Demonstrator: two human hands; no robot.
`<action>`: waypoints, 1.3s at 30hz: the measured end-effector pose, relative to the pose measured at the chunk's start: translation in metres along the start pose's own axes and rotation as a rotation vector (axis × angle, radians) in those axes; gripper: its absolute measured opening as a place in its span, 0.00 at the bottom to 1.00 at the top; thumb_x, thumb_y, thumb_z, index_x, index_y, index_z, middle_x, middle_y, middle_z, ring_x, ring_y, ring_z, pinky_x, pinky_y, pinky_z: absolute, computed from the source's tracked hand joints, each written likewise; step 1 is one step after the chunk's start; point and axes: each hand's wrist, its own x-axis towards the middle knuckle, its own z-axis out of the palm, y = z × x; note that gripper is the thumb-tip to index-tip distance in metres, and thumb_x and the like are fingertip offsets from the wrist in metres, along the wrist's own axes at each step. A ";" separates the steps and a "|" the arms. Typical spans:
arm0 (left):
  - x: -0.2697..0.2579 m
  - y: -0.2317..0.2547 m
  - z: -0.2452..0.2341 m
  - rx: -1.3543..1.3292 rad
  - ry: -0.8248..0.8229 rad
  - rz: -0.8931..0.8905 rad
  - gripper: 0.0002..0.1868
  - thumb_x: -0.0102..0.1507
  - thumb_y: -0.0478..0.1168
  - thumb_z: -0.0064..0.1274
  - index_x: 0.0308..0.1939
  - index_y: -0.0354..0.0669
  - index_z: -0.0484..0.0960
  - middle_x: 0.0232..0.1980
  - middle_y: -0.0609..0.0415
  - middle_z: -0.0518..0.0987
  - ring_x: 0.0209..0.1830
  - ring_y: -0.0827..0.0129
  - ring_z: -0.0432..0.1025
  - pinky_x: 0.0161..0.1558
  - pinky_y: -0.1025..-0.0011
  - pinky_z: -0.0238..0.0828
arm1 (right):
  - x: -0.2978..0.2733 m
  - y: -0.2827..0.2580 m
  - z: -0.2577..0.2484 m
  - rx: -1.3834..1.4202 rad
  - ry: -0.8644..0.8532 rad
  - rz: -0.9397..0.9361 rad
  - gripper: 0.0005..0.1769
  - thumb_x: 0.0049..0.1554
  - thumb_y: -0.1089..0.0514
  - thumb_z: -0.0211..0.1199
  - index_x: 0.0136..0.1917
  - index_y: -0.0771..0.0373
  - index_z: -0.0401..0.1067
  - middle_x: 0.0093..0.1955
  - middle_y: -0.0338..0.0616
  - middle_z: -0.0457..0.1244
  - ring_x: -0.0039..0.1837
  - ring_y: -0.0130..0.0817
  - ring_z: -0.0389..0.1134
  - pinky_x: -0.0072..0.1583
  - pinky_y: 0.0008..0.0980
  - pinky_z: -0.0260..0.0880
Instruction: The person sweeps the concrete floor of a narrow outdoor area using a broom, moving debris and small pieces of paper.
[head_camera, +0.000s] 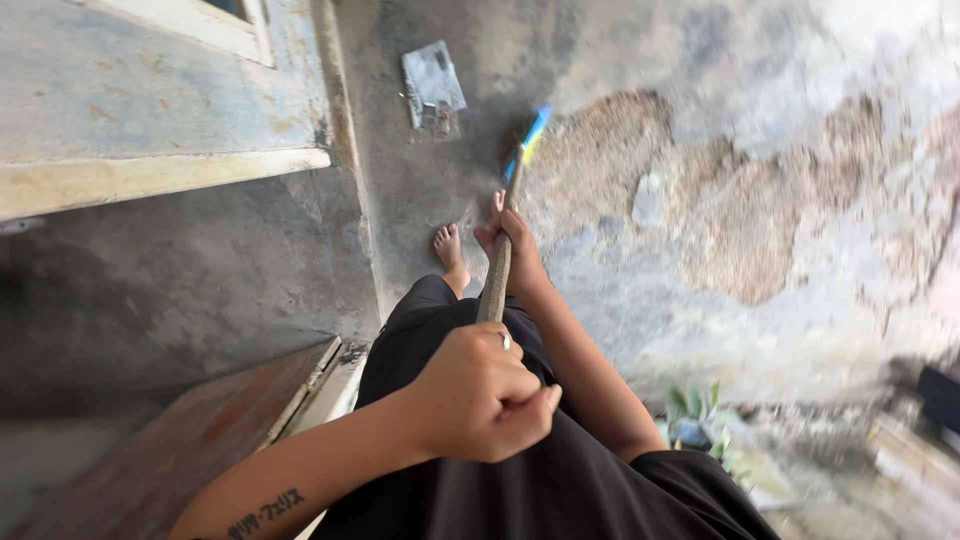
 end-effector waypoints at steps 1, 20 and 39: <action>0.009 0.003 0.001 0.014 0.029 -0.013 0.26 0.61 0.38 0.58 0.11 0.47 0.62 0.13 0.57 0.62 0.15 0.63 0.61 0.30 0.65 0.59 | 0.014 -0.004 -0.005 0.009 -0.036 -0.036 0.17 0.52 0.69 0.71 0.38 0.65 0.61 0.38 0.47 0.58 0.40 0.43 0.61 0.45 0.37 0.63; 0.009 0.020 0.066 0.237 0.133 0.030 0.18 0.68 0.46 0.55 0.23 0.49 0.79 0.20 0.57 0.75 0.28 0.68 0.76 0.49 0.67 0.72 | 0.087 -0.121 -0.068 0.828 -0.472 0.599 0.30 0.54 0.70 0.53 0.68 0.52 0.56 0.65 0.40 0.61 0.58 0.44 0.70 0.62 0.44 0.71; 0.048 -0.010 0.040 0.001 0.039 -0.254 0.21 0.65 0.53 0.50 0.27 0.40 0.79 0.28 0.47 0.79 0.34 0.55 0.74 0.46 0.56 0.66 | 0.059 0.033 0.044 0.443 -0.982 1.507 0.09 0.63 0.61 0.56 0.45 0.64 0.58 0.36 0.41 0.57 0.27 0.22 0.53 0.27 0.22 0.55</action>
